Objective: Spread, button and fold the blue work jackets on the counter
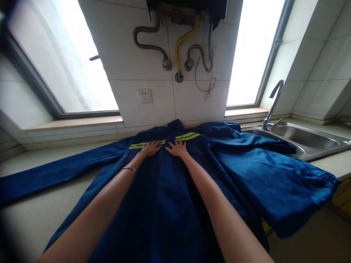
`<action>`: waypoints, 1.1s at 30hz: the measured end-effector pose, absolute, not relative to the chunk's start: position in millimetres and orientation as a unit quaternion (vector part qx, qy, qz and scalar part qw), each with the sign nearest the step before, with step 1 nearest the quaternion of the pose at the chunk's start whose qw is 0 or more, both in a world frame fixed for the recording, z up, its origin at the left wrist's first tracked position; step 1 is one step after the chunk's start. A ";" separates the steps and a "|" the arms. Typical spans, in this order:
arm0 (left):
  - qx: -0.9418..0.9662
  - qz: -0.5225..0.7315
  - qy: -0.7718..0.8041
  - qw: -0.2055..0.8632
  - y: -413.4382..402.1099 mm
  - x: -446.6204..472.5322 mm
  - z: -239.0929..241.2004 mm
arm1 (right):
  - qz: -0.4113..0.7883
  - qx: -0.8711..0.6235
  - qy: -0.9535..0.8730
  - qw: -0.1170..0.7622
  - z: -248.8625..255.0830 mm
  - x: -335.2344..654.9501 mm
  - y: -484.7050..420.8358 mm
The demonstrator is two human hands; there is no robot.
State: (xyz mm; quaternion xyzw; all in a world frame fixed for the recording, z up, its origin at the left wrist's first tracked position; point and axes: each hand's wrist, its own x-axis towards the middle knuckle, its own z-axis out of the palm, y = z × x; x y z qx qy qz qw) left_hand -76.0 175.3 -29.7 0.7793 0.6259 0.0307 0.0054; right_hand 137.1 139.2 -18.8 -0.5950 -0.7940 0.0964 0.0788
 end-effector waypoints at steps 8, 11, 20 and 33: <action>0.772 0.047 0.634 0.009 198.8 -74.2 -27.0 | 0.095 -0.592 -0.796 0.080 -20.6 136.2 169.7; 0.772 0.059 0.632 -0.027 192.1 -69.2 -23.4 | 0.092 -0.594 -0.794 0.085 -19.1 135.9 171.5; 0.816 0.050 0.566 -0.104 81.9 -46.7 -12.0 | 0.033 -0.641 -0.744 0.185 -6.8 133.5 149.1; 0.814 -0.024 0.580 -0.024 -3.1 -30.4 -26.1 | 0.128 -0.377 -0.890 0.222 62.2 163.2 10.0</action>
